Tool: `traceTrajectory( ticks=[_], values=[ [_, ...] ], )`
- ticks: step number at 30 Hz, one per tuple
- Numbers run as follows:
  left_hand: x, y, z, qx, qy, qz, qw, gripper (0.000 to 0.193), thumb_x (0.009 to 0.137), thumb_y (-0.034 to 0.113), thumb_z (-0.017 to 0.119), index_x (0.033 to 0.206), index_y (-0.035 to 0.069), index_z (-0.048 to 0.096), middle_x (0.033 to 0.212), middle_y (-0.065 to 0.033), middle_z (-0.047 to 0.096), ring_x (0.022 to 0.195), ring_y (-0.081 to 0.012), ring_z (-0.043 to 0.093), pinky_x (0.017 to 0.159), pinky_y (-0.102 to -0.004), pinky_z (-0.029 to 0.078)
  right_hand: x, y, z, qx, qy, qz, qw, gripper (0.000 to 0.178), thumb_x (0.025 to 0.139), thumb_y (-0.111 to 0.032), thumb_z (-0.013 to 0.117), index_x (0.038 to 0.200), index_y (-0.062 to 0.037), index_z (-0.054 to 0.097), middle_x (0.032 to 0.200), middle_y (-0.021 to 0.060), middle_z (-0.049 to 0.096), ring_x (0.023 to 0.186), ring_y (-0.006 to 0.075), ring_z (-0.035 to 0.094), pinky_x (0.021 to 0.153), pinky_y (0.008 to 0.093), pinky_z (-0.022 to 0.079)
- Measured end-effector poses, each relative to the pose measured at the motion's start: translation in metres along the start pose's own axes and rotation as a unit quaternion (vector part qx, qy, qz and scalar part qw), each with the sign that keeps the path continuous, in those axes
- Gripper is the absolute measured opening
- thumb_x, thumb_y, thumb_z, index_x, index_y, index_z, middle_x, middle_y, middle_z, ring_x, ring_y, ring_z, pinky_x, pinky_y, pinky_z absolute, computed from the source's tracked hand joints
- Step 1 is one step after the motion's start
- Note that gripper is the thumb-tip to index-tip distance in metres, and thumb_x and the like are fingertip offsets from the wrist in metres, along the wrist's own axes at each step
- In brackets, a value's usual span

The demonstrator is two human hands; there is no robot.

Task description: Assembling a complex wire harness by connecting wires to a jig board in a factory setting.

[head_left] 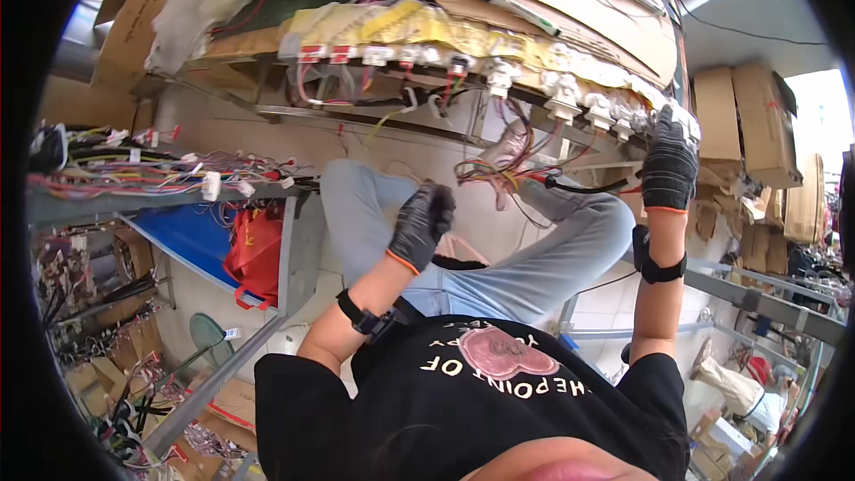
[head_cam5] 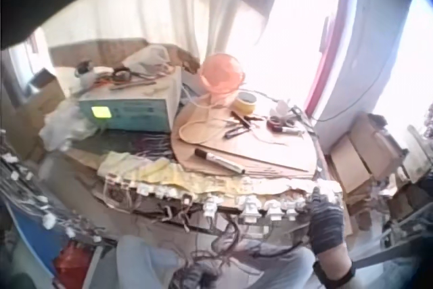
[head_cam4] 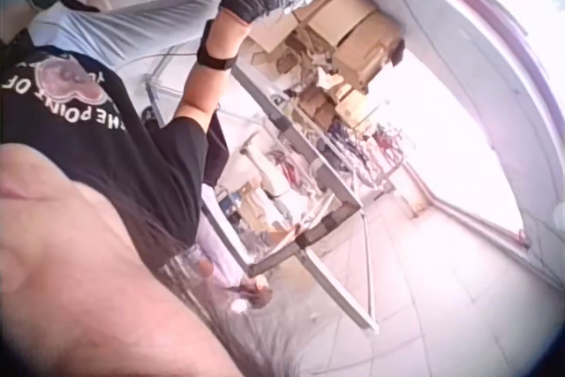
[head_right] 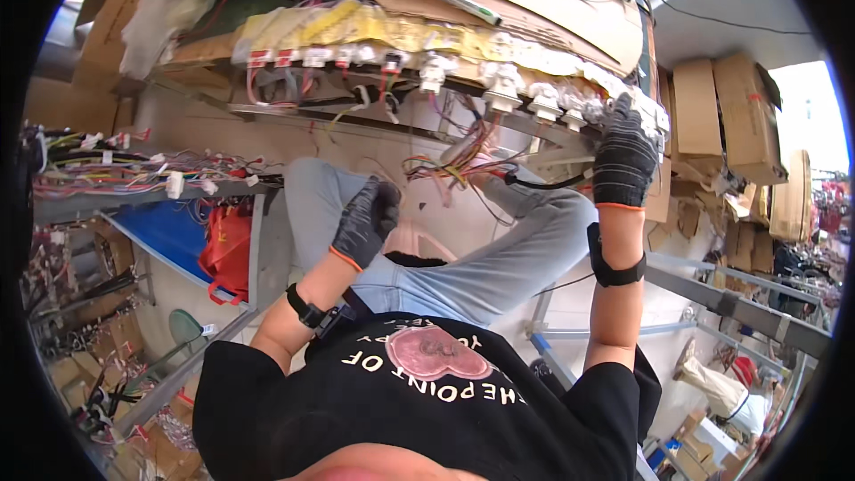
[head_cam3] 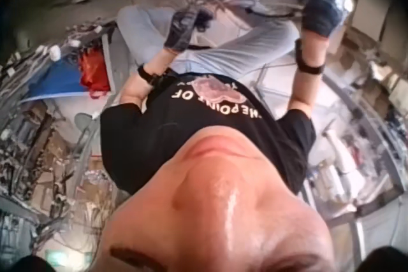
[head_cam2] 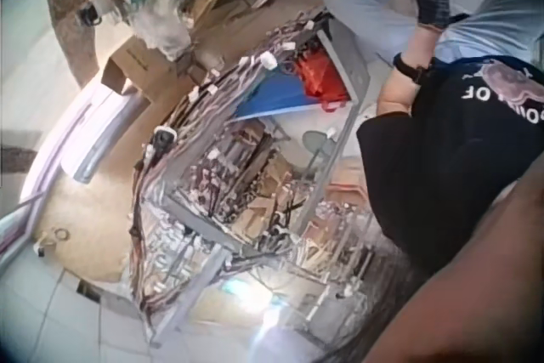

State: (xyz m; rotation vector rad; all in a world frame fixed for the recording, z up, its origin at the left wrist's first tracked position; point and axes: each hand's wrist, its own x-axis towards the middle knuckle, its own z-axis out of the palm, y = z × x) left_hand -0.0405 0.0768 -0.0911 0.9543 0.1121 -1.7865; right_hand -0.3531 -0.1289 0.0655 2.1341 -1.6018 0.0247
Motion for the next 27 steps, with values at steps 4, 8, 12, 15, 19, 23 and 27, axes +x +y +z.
traceTrajectory(
  ticks=[4, 8, 12, 15, 19, 23, 27],
  values=[
    [0.039, 0.033, -0.041, -0.157, -0.005, 0.058, 0.986, 0.037, 0.086, 0.047, 0.054, 0.089, 0.011, 0.059, 0.084, -0.0022, 0.062, 0.072, -0.0143, 0.055, 0.060, -0.0268, 0.044, 0.005, -0.020, -0.026, 0.042, -0.107, 0.083, 0.990, 0.043, 0.082, -0.002, 0.042, 0.125, -0.0003, 0.043, 0.116, 0.0234, 0.052, 0.110, 0.0382, 0.048, 0.094, 0.0428, 0.039],
    [0.082, 0.074, -0.040, -0.337, 0.062, 0.179, 0.922, 0.040, 0.085, 0.050, 0.054, 0.090, 0.011, 0.060, 0.080, -0.0026, 0.061, 0.072, -0.0160, 0.053, 0.062, -0.0264, 0.043, 0.004, -0.026, -0.038, 0.020, -0.107, 0.078, 0.991, 0.047, 0.081, 0.003, 0.040, 0.127, -0.0014, 0.041, 0.121, 0.0240, 0.049, 0.110, 0.0376, 0.049, 0.092, 0.0413, 0.042],
    [0.096, 0.094, -0.068, -0.325, -0.095, 0.262, 0.904, 0.026, 0.091, 0.032, 0.050, 0.095, 0.008, 0.059, 0.083, -0.0083, 0.063, 0.070, -0.0175, 0.058, 0.064, -0.0309, 0.047, 0.003, -0.024, -0.033, 0.033, -0.106, 0.091, 0.990, 0.047, 0.081, 0.005, 0.039, 0.128, -0.0025, 0.041, 0.122, 0.0242, 0.048, 0.112, 0.0373, 0.048, 0.095, 0.0402, 0.040],
    [0.070, 0.089, -0.039, 0.244, 0.244, 0.590, 0.730, 0.016, 0.089, 0.017, 0.053, 0.097, 0.007, 0.064, 0.084, -0.0082, 0.065, 0.069, -0.0199, 0.060, 0.063, -0.0316, 0.049, 0.002, -0.013, -0.015, 0.035, -0.065, 0.082, 0.994, 0.046, 0.080, 0.005, 0.040, 0.126, -0.0022, 0.043, 0.122, 0.0241, 0.049, 0.113, 0.0372, 0.048, 0.095, 0.0404, 0.040],
    [0.039, 0.097, 0.024, 0.614, 0.134, 0.673, 0.390, 0.014, 0.081, 0.009, 0.060, 0.093, 0.003, 0.064, 0.083, -0.0163, 0.064, 0.071, -0.0288, 0.063, 0.063, -0.0362, 0.050, 0.000, -0.012, -0.008, 0.018, -0.028, 0.060, 0.998, 0.044, 0.082, 0.003, 0.040, 0.126, -0.0024, 0.043, 0.122, 0.0239, 0.049, 0.113, 0.0379, 0.047, 0.095, 0.0417, 0.040],
    [0.037, 0.097, 0.062, 0.534, 0.186, 0.714, 0.414, 0.009, 0.079, 0.008, 0.063, 0.085, 0.002, 0.063, 0.075, -0.0165, 0.063, 0.065, -0.0316, 0.062, 0.059, -0.0380, 0.049, -0.004, -0.013, -0.012, 0.031, -0.025, 0.056, 0.998, 0.045, 0.082, 0.003, 0.039, 0.126, -0.0015, 0.043, 0.123, 0.0237, 0.048, 0.114, 0.0378, 0.046, 0.097, 0.0415, 0.039],
    [0.035, 0.098, 0.078, 0.512, 0.202, 0.723, 0.417, 0.008, 0.078, 0.007, 0.063, 0.082, 0.001, 0.061, 0.072, -0.0163, 0.062, 0.062, -0.0324, 0.060, 0.055, -0.0385, 0.048, -0.003, -0.013, -0.013, 0.021, -0.030, 0.060, 0.997, 0.046, 0.081, 0.004, 0.039, 0.127, -0.0007, 0.042, 0.125, 0.0232, 0.047, 0.116, 0.0366, 0.044, 0.099, 0.0410, 0.037]
  ],
)
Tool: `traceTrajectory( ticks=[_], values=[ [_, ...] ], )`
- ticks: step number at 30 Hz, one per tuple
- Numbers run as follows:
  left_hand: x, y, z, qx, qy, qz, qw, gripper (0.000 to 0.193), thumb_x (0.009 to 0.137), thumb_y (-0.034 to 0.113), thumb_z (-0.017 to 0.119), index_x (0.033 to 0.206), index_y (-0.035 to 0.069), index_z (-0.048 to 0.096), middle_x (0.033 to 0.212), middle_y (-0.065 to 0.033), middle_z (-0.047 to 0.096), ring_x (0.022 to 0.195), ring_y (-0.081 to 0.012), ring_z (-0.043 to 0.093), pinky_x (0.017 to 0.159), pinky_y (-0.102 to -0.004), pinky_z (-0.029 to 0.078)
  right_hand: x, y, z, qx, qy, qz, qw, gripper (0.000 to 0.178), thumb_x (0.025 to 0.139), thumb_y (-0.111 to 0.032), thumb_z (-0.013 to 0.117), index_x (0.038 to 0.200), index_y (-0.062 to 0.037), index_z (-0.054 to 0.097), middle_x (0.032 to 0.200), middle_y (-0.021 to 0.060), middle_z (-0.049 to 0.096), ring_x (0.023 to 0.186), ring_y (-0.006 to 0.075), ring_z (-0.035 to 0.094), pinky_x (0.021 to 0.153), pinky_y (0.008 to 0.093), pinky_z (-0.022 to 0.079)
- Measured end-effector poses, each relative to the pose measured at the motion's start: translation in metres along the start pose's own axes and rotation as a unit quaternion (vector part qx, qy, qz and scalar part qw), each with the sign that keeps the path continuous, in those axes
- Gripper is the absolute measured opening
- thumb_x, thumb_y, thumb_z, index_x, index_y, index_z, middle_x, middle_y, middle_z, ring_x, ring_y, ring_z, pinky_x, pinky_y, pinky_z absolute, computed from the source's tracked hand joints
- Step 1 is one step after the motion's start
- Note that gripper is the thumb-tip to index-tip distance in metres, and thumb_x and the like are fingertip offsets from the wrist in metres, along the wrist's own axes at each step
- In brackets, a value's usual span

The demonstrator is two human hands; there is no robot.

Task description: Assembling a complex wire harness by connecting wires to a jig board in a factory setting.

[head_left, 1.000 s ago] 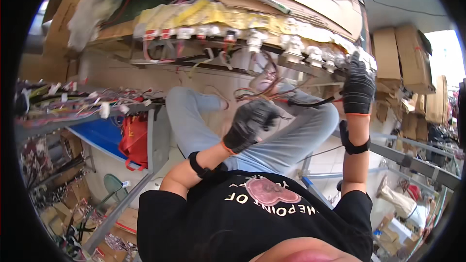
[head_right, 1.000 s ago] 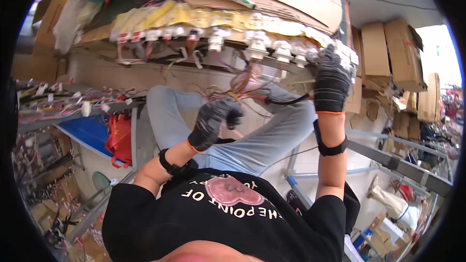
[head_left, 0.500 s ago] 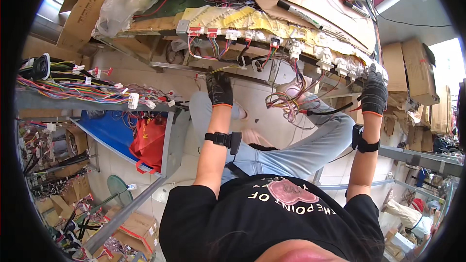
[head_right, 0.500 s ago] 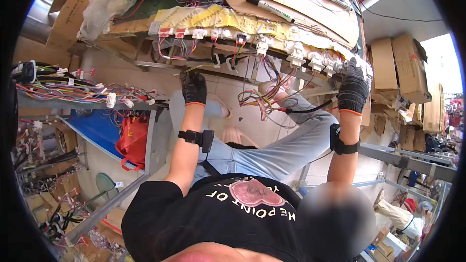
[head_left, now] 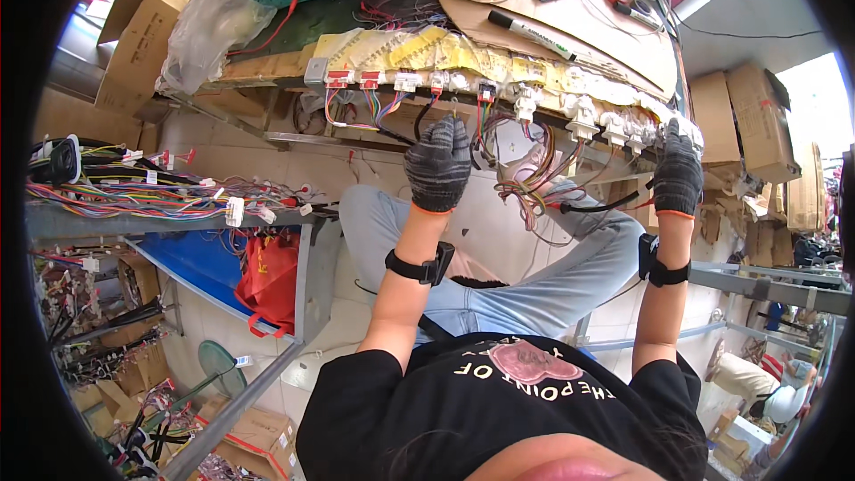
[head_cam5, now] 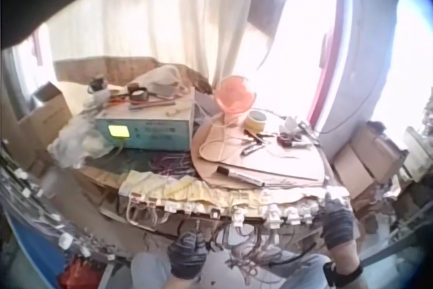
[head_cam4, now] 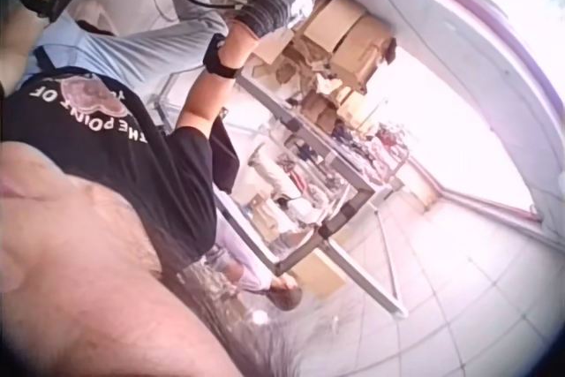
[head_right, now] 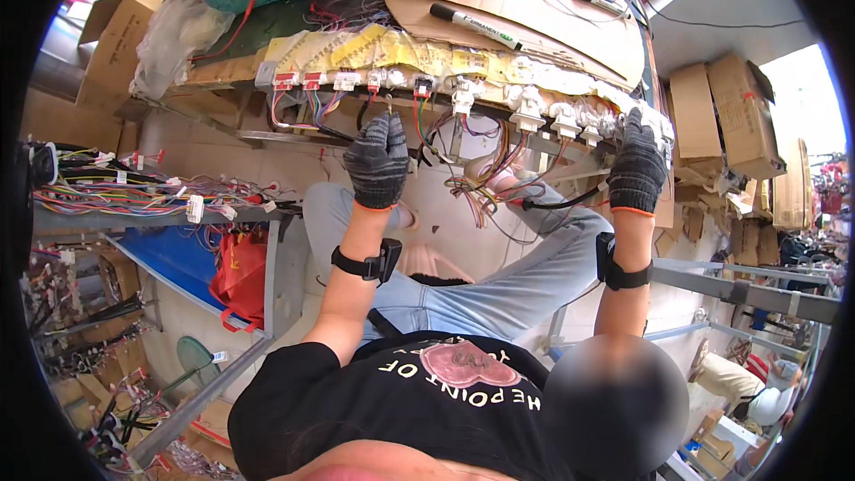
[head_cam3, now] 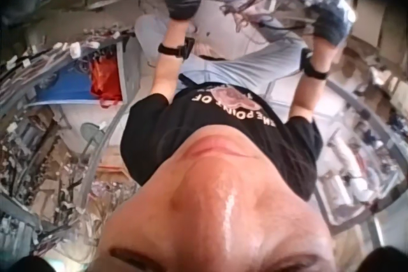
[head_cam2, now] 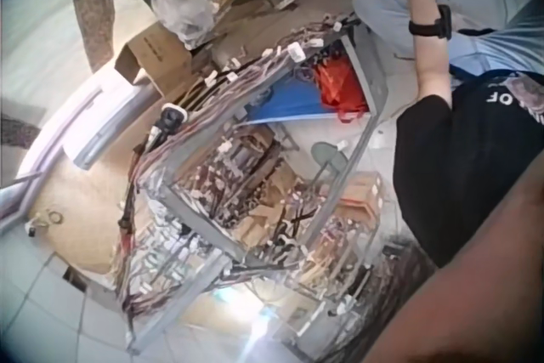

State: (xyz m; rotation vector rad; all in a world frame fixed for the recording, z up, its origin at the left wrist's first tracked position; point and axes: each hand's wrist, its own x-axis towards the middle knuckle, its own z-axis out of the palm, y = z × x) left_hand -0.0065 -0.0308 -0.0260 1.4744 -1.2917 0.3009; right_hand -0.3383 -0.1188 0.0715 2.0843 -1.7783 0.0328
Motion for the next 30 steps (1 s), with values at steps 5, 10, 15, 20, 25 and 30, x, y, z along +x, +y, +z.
traceTrajectory(
  ticks=[5, 10, 15, 20, 25, 30],
  values=[
    [0.011, 0.006, 0.007, 0.052, -0.025, -0.019, 0.998, 0.006, 0.077, 0.008, 0.063, 0.079, 0.003, 0.061, 0.072, -0.0149, 0.062, 0.061, -0.0316, 0.060, 0.055, -0.0371, 0.049, 0.004, 0.007, 0.006, 0.001, 0.010, -0.006, 1.000, 0.047, 0.080, 0.005, 0.038, 0.127, -0.0004, 0.042, 0.126, 0.0228, 0.046, 0.117, 0.0358, 0.044, 0.099, 0.0401, 0.037],
    [0.015, 0.002, 0.005, 0.085, -0.081, -0.026, 0.993, 0.009, 0.078, 0.009, 0.062, 0.084, 0.002, 0.061, 0.075, -0.0146, 0.062, 0.063, -0.0317, 0.060, 0.056, -0.0380, 0.049, 0.007, -0.005, -0.007, 0.023, -0.016, 0.018, 0.999, 0.047, 0.080, 0.004, 0.040, 0.126, -0.0007, 0.043, 0.121, 0.0224, 0.049, 0.114, 0.0352, 0.046, 0.098, 0.0401, 0.037],
    [0.000, -0.001, 0.001, 0.095, 0.005, 0.032, 0.995, 0.031, 0.080, 0.018, 0.063, 0.107, 0.004, 0.058, 0.096, -0.0156, 0.061, 0.070, -0.0308, 0.060, 0.059, -0.0381, 0.051, -0.009, -0.011, -0.001, 0.054, 0.080, 0.041, 0.995, 0.062, 0.071, -0.018, 0.068, 0.127, -0.0064, 0.044, 0.100, 0.0174, 0.056, 0.090, 0.0337, 0.056, 0.077, 0.0410, 0.046],
    [-0.003, 0.016, -0.046, -0.017, -0.100, -0.055, 0.993, 0.037, 0.079, 0.019, 0.064, 0.112, 0.004, 0.055, 0.096, -0.0154, 0.061, 0.066, -0.0285, 0.059, 0.058, -0.0376, 0.049, -0.011, -0.004, -0.001, 0.035, 0.019, 0.059, 0.997, 0.062, 0.073, -0.008, 0.060, 0.132, -0.0111, 0.041, 0.107, 0.0184, 0.055, 0.093, 0.0337, 0.057, 0.081, 0.0404, 0.046],
    [-0.034, -0.018, -0.067, -0.180, 0.051, -0.301, 0.935, 0.040, 0.076, 0.017, 0.067, 0.110, 0.003, 0.051, 0.090, -0.0067, 0.058, 0.065, -0.0162, 0.053, 0.062, -0.0299, 0.046, -0.007, -0.002, -0.015, 0.016, -0.014, 0.032, 0.999, 0.048, 0.080, -0.013, 0.056, 0.127, -0.0099, 0.047, 0.121, 0.0208, 0.050, 0.115, 0.0362, 0.046, 0.096, 0.0402, 0.039],
    [-0.023, -0.045, -0.061, -0.134, 0.095, -0.277, 0.947, 0.046, 0.077, 0.018, 0.067, 0.115, 0.004, 0.046, 0.097, -0.0062, 0.054, 0.079, -0.0136, 0.050, 0.072, -0.0284, 0.044, -0.007, -0.002, -0.031, 0.057, -0.028, 0.066, 0.996, 0.037, 0.083, -0.022, 0.054, 0.119, -0.0119, 0.055, 0.107, 0.0189, 0.057, 0.099, 0.0354, 0.053, 0.086, 0.0417, 0.043]
  ],
)
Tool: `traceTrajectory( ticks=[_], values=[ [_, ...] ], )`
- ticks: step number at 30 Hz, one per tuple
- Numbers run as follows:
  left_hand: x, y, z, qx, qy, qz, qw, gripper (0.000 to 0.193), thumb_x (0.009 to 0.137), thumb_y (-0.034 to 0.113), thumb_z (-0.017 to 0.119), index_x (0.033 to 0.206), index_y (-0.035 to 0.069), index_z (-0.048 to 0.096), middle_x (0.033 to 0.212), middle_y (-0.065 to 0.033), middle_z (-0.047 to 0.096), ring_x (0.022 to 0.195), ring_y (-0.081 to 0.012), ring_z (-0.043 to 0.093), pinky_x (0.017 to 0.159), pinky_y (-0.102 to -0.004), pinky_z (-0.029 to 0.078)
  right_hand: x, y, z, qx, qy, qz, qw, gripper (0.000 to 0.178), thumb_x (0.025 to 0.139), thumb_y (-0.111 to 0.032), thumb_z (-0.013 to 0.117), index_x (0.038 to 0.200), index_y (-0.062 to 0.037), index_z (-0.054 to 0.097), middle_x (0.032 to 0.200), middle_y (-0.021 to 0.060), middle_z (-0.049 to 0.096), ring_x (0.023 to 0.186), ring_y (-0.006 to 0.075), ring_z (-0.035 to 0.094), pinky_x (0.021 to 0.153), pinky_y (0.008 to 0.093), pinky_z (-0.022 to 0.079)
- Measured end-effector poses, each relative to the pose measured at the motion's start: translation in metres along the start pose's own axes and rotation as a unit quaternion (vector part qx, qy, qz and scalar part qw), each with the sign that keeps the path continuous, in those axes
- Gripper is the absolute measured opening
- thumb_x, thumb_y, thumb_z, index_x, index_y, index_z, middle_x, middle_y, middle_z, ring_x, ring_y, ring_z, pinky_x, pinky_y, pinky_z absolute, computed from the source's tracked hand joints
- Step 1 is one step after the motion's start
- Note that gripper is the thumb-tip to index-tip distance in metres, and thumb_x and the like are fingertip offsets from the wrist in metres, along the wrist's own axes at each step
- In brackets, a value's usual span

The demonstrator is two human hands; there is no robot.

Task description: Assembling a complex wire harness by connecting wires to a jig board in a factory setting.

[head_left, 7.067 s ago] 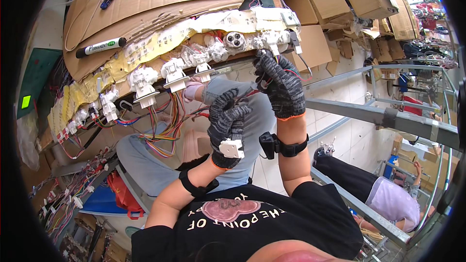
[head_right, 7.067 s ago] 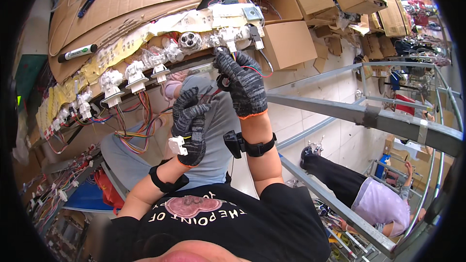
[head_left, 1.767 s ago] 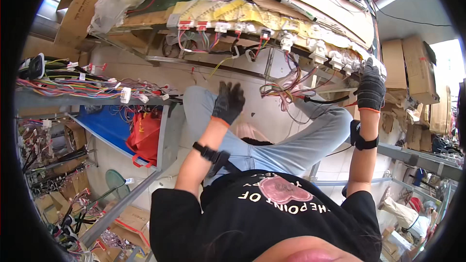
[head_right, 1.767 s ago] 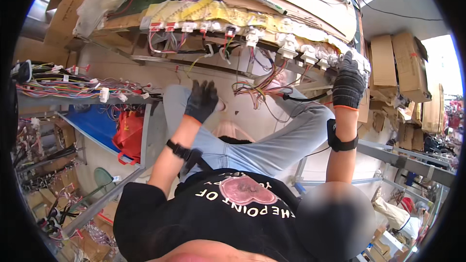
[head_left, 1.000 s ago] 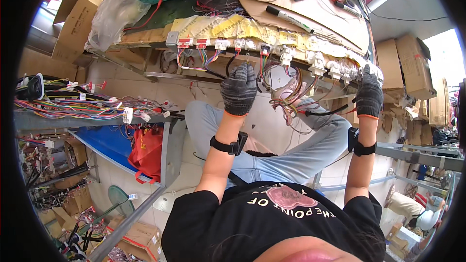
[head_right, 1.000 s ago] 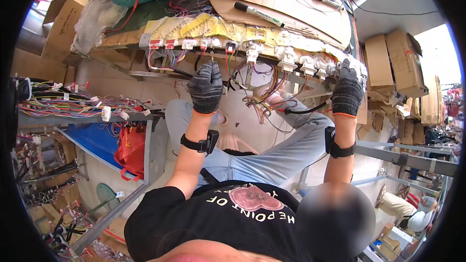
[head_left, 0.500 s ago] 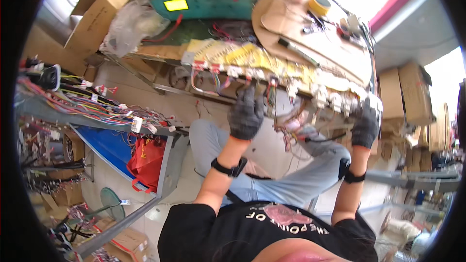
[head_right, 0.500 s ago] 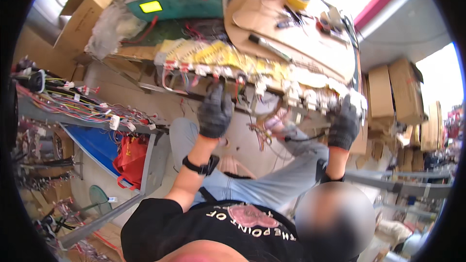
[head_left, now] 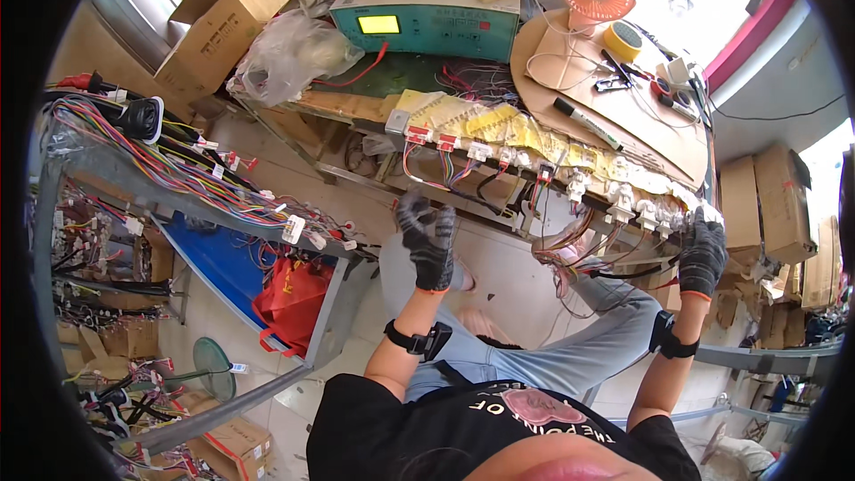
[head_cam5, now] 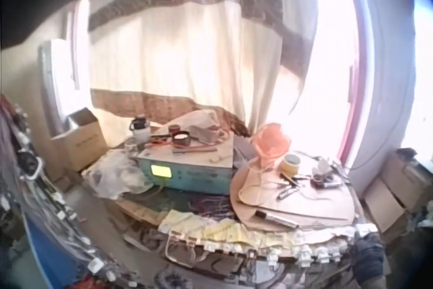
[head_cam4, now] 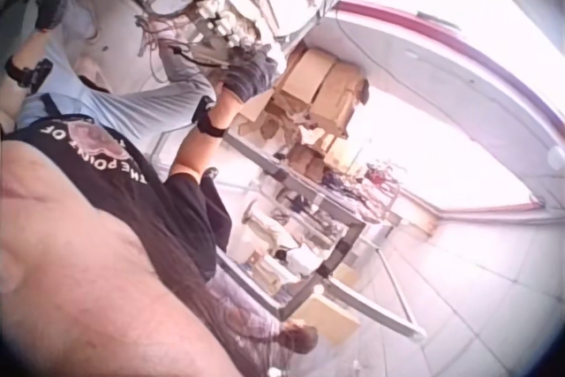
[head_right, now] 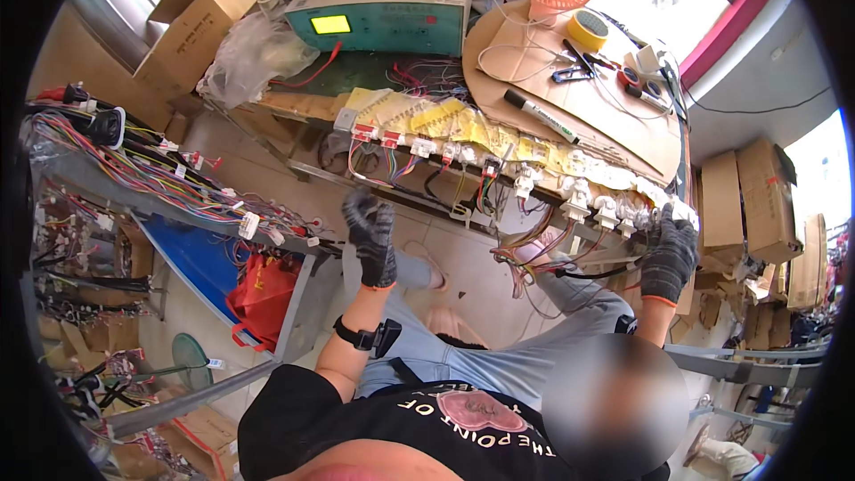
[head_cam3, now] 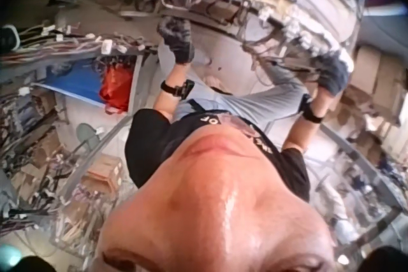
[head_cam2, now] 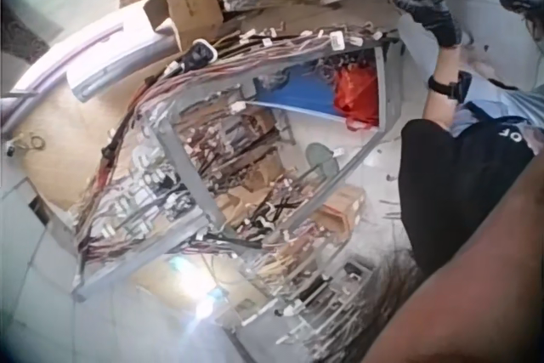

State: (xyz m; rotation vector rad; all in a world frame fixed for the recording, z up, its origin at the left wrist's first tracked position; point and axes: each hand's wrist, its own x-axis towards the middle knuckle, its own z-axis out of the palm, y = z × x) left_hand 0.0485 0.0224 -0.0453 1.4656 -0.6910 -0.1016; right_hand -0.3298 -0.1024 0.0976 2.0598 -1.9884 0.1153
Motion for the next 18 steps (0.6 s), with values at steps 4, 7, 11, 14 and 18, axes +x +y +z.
traceTrajectory(
  ticks=[4, 7, 11, 14, 18],
  values=[
    [0.007, -0.008, 0.015, -0.273, -0.080, -0.184, 0.941, 0.038, 0.083, 0.010, 0.058, 0.118, 0.001, 0.048, 0.101, -0.0043, 0.054, 0.082, -0.0106, 0.050, 0.077, -0.0243, 0.043, 0.002, -0.002, 0.005, 0.003, 0.030, -0.023, 0.999, 0.036, 0.083, -0.024, 0.055, 0.117, -0.0114, 0.057, 0.104, 0.0163, 0.058, 0.098, 0.0329, 0.053, 0.085, 0.0413, 0.042],
    [0.024, -0.006, 0.022, -0.317, -0.137, -0.215, 0.914, 0.028, 0.084, 0.014, 0.058, 0.107, 0.000, 0.057, 0.094, -0.0035, 0.058, 0.081, -0.0103, 0.053, 0.074, -0.0242, 0.043, 0.006, 0.006, 0.016, -0.038, 0.115, -0.078, 0.990, 0.036, 0.080, -0.018, 0.055, 0.116, -0.0151, 0.057, 0.096, 0.0144, 0.058, 0.090, 0.0320, 0.055, 0.077, 0.0413, 0.045],
    [0.030, 0.000, 0.035, -0.309, -0.103, -0.216, 0.920, 0.026, 0.082, 0.019, 0.061, 0.101, 0.001, 0.061, 0.089, -0.0030, 0.060, 0.078, -0.0100, 0.053, 0.069, -0.0253, 0.042, 0.009, 0.013, 0.025, -0.052, 0.117, -0.066, 0.990, 0.034, 0.083, -0.022, 0.054, 0.116, -0.0127, 0.057, 0.107, 0.0156, 0.058, 0.099, 0.0333, 0.054, 0.084, 0.0422, 0.045],
    [0.035, -0.006, 0.037, -0.262, -0.065, -0.284, 0.920, 0.030, 0.081, 0.022, 0.063, 0.105, 0.004, 0.062, 0.092, -0.0020, 0.061, 0.078, -0.0110, 0.054, 0.067, -0.0285, 0.042, 0.008, 0.003, 0.019, -0.047, 0.060, -0.036, 0.996, 0.035, 0.085, -0.025, 0.054, 0.117, -0.0116, 0.057, 0.114, 0.0167, 0.056, 0.105, 0.0338, 0.052, 0.089, 0.0410, 0.043],
    [0.042, 0.013, 0.043, -0.310, -0.005, -0.303, 0.901, 0.029, 0.081, 0.020, 0.064, 0.106, 0.006, 0.062, 0.095, -0.0020, 0.061, 0.081, -0.0119, 0.056, 0.068, -0.0280, 0.044, 0.008, -0.003, 0.016, -0.064, 0.037, -0.013, 0.997, 0.035, 0.086, -0.026, 0.053, 0.117, -0.0097, 0.056, 0.117, 0.0181, 0.054, 0.107, 0.0347, 0.051, 0.091, 0.0405, 0.041]
  ],
)
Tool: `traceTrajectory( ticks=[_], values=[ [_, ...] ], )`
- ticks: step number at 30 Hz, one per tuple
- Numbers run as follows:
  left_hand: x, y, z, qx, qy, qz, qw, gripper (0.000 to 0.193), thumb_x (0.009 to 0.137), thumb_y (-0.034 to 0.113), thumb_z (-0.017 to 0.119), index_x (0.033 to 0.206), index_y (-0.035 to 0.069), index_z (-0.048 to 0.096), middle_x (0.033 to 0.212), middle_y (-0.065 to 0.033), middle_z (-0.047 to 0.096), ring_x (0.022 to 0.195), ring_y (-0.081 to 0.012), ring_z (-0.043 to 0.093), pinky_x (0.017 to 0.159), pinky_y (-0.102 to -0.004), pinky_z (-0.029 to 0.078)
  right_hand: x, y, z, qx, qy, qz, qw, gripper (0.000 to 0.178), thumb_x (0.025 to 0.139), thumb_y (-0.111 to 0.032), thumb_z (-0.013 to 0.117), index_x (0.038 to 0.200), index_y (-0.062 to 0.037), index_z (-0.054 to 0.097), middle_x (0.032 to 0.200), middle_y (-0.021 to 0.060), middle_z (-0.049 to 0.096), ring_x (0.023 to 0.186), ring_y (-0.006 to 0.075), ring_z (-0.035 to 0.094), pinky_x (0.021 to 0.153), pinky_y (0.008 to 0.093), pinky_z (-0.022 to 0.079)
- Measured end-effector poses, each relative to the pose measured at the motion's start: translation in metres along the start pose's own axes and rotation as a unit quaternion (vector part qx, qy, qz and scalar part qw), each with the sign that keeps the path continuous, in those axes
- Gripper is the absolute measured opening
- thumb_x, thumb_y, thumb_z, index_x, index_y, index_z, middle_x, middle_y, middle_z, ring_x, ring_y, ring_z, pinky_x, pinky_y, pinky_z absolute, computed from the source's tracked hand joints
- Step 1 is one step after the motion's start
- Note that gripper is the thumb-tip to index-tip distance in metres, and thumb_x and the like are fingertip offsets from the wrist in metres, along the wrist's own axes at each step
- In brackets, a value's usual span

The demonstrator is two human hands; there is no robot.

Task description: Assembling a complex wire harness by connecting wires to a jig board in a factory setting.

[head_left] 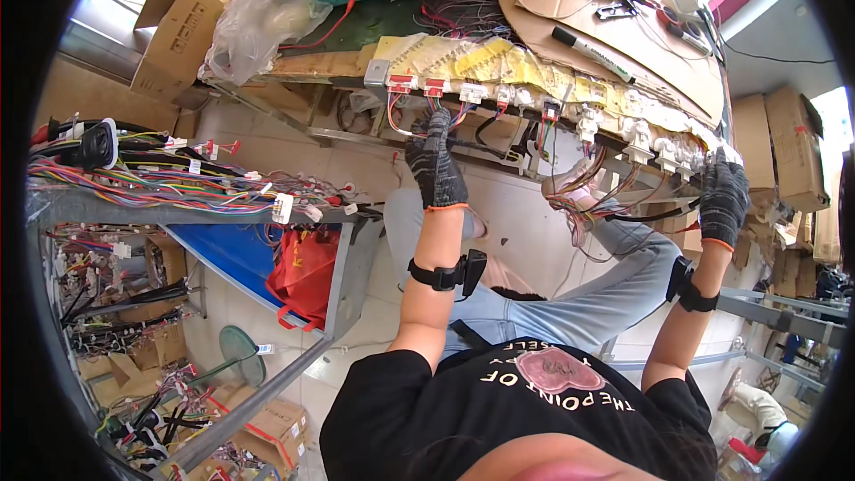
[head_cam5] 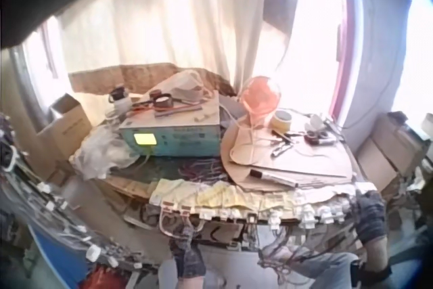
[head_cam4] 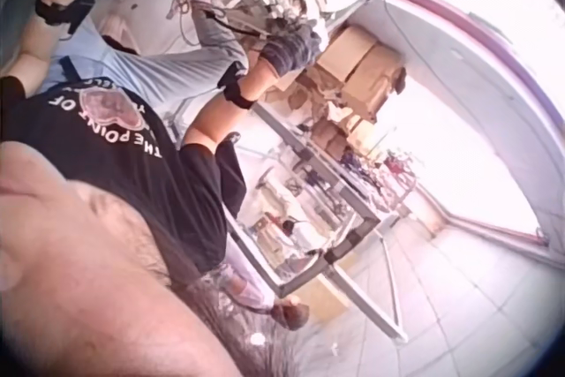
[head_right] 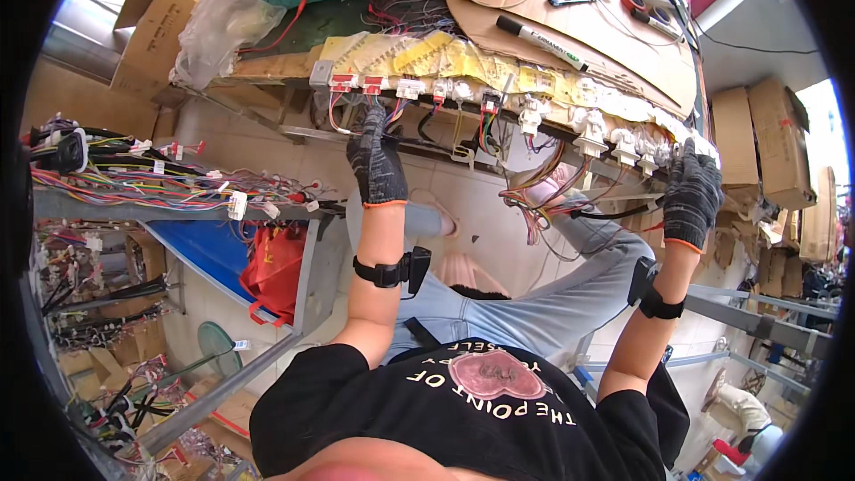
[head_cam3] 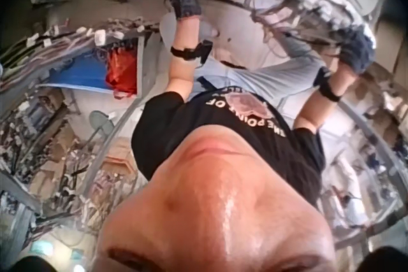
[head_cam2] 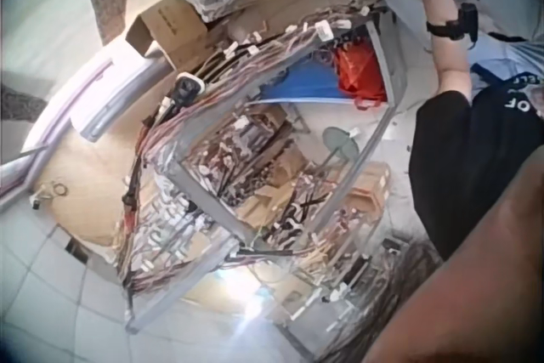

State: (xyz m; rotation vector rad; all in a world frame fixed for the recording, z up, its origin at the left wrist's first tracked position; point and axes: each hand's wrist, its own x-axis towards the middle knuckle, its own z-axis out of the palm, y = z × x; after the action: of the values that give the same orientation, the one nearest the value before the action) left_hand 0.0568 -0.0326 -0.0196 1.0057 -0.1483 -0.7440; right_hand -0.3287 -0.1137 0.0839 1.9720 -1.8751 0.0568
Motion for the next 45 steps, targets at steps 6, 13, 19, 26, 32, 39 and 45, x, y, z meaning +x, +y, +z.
traceTrajectory(
  ticks=[6, 13, 19, 26, 32, 39, 45],
  values=[
    [0.008, 0.003, 0.006, 0.082, 0.053, 0.022, 0.995, 0.023, 0.080, 0.021, 0.066, 0.088, -0.002, 0.065, 0.084, -0.0030, 0.062, 0.069, -0.0111, 0.053, 0.065, -0.0274, 0.043, -0.001, 0.005, 0.005, 0.006, 0.031, -0.018, 0.999, 0.035, 0.086, -0.024, 0.052, 0.118, -0.0084, 0.056, 0.118, 0.0191, 0.054, 0.107, 0.0349, 0.051, 0.093, 0.0407, 0.040],
    [0.017, 0.002, 0.008, -0.025, 0.059, 0.015, 0.998, 0.016, 0.080, 0.016, 0.066, 0.086, 0.001, 0.064, 0.078, -0.0017, 0.060, 0.067, -0.0096, 0.052, 0.060, -0.0253, 0.043, -0.001, -0.002, -0.004, 0.013, 0.026, 0.003, 1.000, 0.034, 0.086, -0.022, 0.053, 0.116, -0.0070, 0.057, 0.116, 0.0196, 0.055, 0.108, 0.0346, 0.051, 0.094, 0.0406, 0.039],
    [0.020, 0.006, 0.002, -0.017, 0.027, 0.024, 0.999, 0.014, 0.079, 0.012, 0.066, 0.087, 0.001, 0.064, 0.081, -0.0015, 0.062, 0.070, -0.0098, 0.054, 0.063, -0.0245, 0.043, -0.001, 0.002, 0.003, 0.031, 0.032, -0.004, 0.999, 0.033, 0.085, -0.018, 0.053, 0.115, -0.0045, 0.057, 0.115, 0.0191, 0.056, 0.108, 0.0348, 0.051, 0.094, 0.0408, 0.039],
    [0.022, -0.010, -0.005, -0.093, -0.037, 0.002, 0.995, 0.021, 0.082, 0.010, 0.061, 0.102, 0.003, 0.060, 0.092, -0.0036, 0.062, 0.078, -0.0126, 0.058, 0.069, -0.0275, 0.047, 0.000, 0.003, 0.004, 0.014, 0.034, 0.005, 0.999, 0.034, 0.085, -0.021, 0.054, 0.115, -0.0046, 0.057, 0.113, 0.0175, 0.057, 0.106, 0.0342, 0.051, 0.092, 0.0414, 0.040],
    [0.004, -0.011, 0.005, 0.060, -0.075, 0.012, 0.995, 0.023, 0.082, 0.016, 0.061, 0.099, 0.000, 0.062, 0.090, -0.0052, 0.063, 0.079, -0.0144, 0.059, 0.070, -0.0289, 0.049, 0.000, 0.001, 0.001, 0.018, 0.029, 0.006, 0.999, 0.033, 0.085, -0.022, 0.055, 0.113, -0.0063, 0.059, 0.111, 0.0171, 0.058, 0.105, 0.0338, 0.052, 0.091, 0.0414, 0.041],
    [0.008, -0.014, -0.001, 0.153, -0.030, -0.003, 0.988, 0.029, 0.079, 0.012, 0.064, 0.101, -0.006, 0.062, 0.099, -0.0080, 0.063, 0.084, -0.0138, 0.058, 0.076, -0.0272, 0.046, -0.001, -0.003, -0.004, 0.002, 0.045, 0.000, 0.999, 0.033, 0.085, -0.023, 0.055, 0.114, -0.0070, 0.058, 0.112, 0.0166, 0.058, 0.106, 0.0336, 0.052, 0.091, 0.0414, 0.041],
    [0.010, -0.019, 0.004, 0.010, -0.049, -0.002, 0.999, 0.015, 0.079, 0.003, 0.064, 0.093, -0.001, 0.063, 0.086, -0.0060, 0.063, 0.075, -0.0148, 0.060, 0.070, -0.0259, 0.050, 0.000, -0.002, -0.003, -0.005, 0.046, -0.015, 0.999, 0.033, 0.086, -0.025, 0.053, 0.114, -0.0073, 0.058, 0.114, 0.0168, 0.057, 0.109, 0.0333, 0.051, 0.092, 0.0414, 0.041]
  ],
)
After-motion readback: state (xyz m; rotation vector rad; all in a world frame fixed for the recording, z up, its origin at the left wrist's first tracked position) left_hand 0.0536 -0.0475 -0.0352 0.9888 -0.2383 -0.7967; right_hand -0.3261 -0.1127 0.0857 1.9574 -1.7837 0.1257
